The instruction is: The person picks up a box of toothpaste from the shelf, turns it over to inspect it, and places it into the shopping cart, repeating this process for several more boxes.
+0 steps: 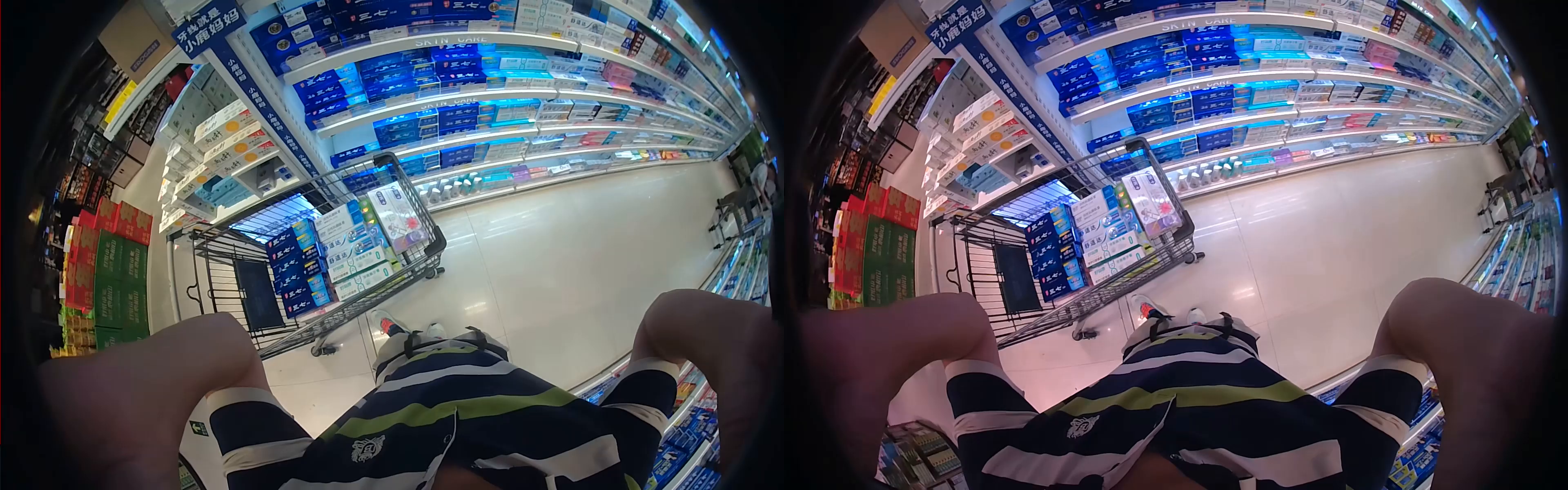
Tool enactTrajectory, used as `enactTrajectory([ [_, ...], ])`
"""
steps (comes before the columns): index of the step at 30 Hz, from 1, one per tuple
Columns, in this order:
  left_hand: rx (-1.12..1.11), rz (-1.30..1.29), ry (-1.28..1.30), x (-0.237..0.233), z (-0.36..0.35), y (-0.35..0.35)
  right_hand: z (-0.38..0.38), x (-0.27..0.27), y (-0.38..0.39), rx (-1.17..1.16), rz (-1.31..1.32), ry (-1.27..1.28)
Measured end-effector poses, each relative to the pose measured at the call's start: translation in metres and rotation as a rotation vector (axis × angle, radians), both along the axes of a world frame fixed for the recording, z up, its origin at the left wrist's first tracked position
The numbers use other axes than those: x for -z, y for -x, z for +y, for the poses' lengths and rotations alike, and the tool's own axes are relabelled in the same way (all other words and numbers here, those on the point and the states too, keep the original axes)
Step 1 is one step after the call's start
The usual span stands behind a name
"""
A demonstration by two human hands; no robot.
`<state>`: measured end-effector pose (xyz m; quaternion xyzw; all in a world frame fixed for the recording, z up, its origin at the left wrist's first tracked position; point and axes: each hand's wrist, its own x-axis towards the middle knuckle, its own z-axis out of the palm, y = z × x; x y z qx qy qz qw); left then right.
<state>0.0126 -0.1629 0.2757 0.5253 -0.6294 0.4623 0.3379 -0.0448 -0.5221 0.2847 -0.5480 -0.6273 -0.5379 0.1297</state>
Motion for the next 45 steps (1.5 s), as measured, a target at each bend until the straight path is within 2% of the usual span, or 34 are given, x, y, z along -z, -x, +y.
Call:
enactTrajectory([
  [11, 0.027, 0.005, 0.016, 0.000, -0.001, -0.008, 0.003, -0.004, 0.009, 0.059, 0.019, 0.017],
  [45, 0.014, 0.030, 0.027, -0.001, -0.014, -0.001, 0.006, 0.004, -0.017, -0.056, 0.009, -0.058],
])
